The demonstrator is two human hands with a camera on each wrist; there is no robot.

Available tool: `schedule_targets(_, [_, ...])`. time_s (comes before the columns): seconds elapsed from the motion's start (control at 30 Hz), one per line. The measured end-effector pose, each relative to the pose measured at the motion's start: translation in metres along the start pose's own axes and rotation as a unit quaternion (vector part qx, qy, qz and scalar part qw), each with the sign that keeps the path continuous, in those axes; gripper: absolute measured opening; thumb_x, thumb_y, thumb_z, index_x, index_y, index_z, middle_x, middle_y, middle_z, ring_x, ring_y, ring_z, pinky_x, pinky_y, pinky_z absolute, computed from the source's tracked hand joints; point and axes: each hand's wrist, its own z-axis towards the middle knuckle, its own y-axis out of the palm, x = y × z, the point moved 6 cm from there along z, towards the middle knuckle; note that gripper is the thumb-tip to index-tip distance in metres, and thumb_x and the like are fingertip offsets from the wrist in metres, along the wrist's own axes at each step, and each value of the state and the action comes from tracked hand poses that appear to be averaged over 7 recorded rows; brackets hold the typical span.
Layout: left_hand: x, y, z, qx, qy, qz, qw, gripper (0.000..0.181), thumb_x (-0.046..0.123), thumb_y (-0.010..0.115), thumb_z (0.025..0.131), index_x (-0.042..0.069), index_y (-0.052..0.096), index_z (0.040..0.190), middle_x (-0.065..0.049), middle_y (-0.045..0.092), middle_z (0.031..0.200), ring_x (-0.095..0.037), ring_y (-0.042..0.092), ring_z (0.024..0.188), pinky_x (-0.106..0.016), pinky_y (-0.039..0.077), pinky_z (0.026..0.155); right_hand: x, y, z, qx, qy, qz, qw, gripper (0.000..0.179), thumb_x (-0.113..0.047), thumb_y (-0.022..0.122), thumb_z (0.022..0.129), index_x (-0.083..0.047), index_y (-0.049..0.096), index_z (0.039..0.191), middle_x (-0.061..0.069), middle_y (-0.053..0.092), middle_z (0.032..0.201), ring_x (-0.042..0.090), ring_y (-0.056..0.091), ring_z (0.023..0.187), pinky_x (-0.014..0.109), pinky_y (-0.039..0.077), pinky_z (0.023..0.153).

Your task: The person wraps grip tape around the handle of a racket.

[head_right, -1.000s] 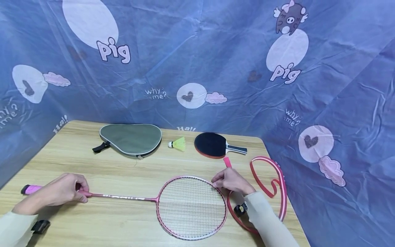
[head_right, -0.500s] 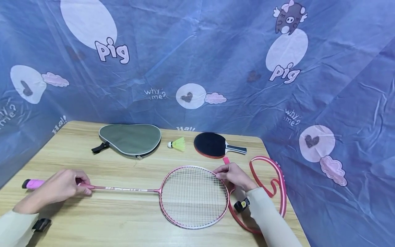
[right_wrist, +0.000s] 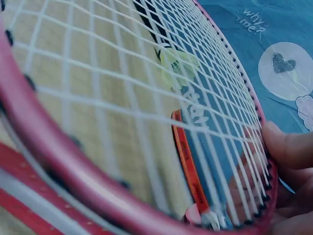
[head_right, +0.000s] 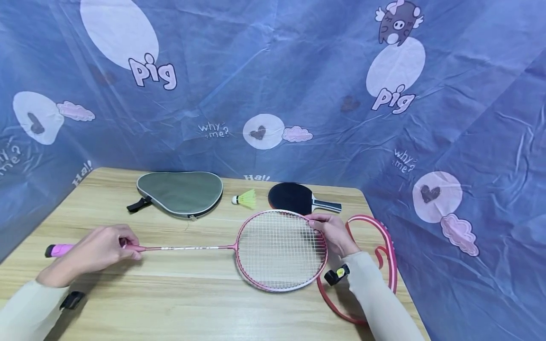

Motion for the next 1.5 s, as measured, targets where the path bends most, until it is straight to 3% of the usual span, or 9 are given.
schedule_targets(0.23, [0.006,0.005,0.006,-0.026,0.007,-0.022,0.9994,0.020,0.037,0.090,0.070,0.034,0.073,0.080,0.023,0.067,0.079,0.003,0.058,0.072,-0.031,0.053,0.069,-0.005,-0.010,0.002,0.047,-0.001,-0.010,0.9988,0.021,-0.007,0.064,0.097,-0.014,0.077,0.111,-0.005,0.078,0.094,0.009,0.073,0.085,0.025,0.061,0.077])
schedule_targets(0.37, [0.012,0.007,0.010,-0.070,0.022,-0.049,0.9961,0.015,0.035,0.087,0.075,0.033,0.074,0.081,0.024,0.065,0.078,0.006,0.055,0.072,-0.026,0.050,0.068,-0.013,-0.014,0.004,0.052,-0.008,-0.037,0.9979,0.029,-0.010,0.064,0.098,-0.004,0.070,0.125,-0.010,0.076,0.093,0.006,0.071,0.083,0.024,0.060,0.076])
schedule_targets(0.63, [0.031,0.011,0.017,-0.164,0.062,-0.123,0.9768,0.003,0.030,0.077,0.087,0.027,0.078,0.088,0.021,0.068,0.083,0.005,0.054,0.074,-0.021,0.046,0.066,-0.029,-0.027,0.004,0.063,-0.020,-0.081,0.9945,0.022,-0.015,0.066,0.098,-0.008,0.075,0.116,-0.014,0.073,0.094,0.003,0.066,0.085,0.025,0.057,0.079])
schedule_targets(0.77, [0.040,0.017,0.017,-0.204,0.078,-0.164,0.9621,0.009,0.027,0.074,0.089,0.021,0.080,0.092,0.017,0.069,0.085,0.004,0.055,0.077,-0.021,0.046,0.068,-0.036,-0.032,0.006,0.074,-0.020,-0.095,0.9925,0.016,-0.017,0.069,0.096,-0.017,0.079,0.109,-0.016,0.073,0.092,0.002,0.065,0.084,0.026,0.057,0.080])
schedule_targets(0.87, [0.046,0.024,0.014,-0.252,0.072,-0.205,0.9429,0.013,0.025,0.073,0.090,0.016,0.080,0.097,0.012,0.074,0.091,0.002,0.059,0.082,-0.023,0.049,0.073,-0.041,-0.035,0.008,0.081,-0.024,-0.105,0.9909,0.015,-0.020,0.070,0.095,-0.020,0.080,0.107,-0.016,0.075,0.092,0.001,0.065,0.085,0.026,0.057,0.082])
schedule_targets(1.07, [0.060,0.037,0.009,-0.337,0.058,-0.253,0.9049,0.008,0.020,0.071,0.089,0.016,0.078,0.090,0.010,0.069,0.079,0.000,0.056,0.071,-0.022,0.048,0.069,-0.054,-0.034,0.012,0.080,-0.063,-0.141,0.9847,0.031,-0.020,0.069,0.096,-0.003,0.072,0.122,-0.019,0.076,0.094,-0.001,0.066,0.089,0.024,0.055,0.084])
schedule_targets(1.27, [0.068,0.040,0.009,-0.336,0.074,-0.239,0.9081,0.009,0.021,0.071,0.089,0.020,0.074,0.081,0.017,0.055,0.067,0.002,0.048,0.062,-0.019,0.044,0.062,-0.063,-0.036,0.012,0.113,-0.081,-0.163,0.9767,0.029,-0.018,0.069,0.096,-0.001,0.073,0.120,-0.024,0.073,0.086,-0.005,0.065,0.082,0.019,0.056,0.079])
schedule_targets(1.43, [0.072,0.040,0.010,-0.315,0.095,-0.236,0.9144,0.012,0.019,0.071,0.089,0.021,0.074,0.078,0.018,0.057,0.065,0.004,0.046,0.059,-0.018,0.044,0.061,-0.071,-0.038,0.012,0.137,-0.100,-0.198,0.9655,0.039,-0.021,0.071,0.095,0.003,0.068,0.125,-0.028,0.072,0.084,-0.007,0.064,0.082,0.018,0.056,0.078])
schedule_targets(1.5, [0.073,0.039,0.010,-0.308,0.097,-0.236,0.9163,0.012,0.018,0.071,0.090,0.021,0.076,0.079,0.017,0.060,0.065,0.004,0.047,0.059,-0.018,0.045,0.061,-0.074,-0.041,0.012,0.134,-0.111,-0.176,0.9689,0.040,-0.022,0.072,0.095,0.002,0.068,0.126,-0.027,0.073,0.086,-0.007,0.066,0.083,0.018,0.056,0.077])
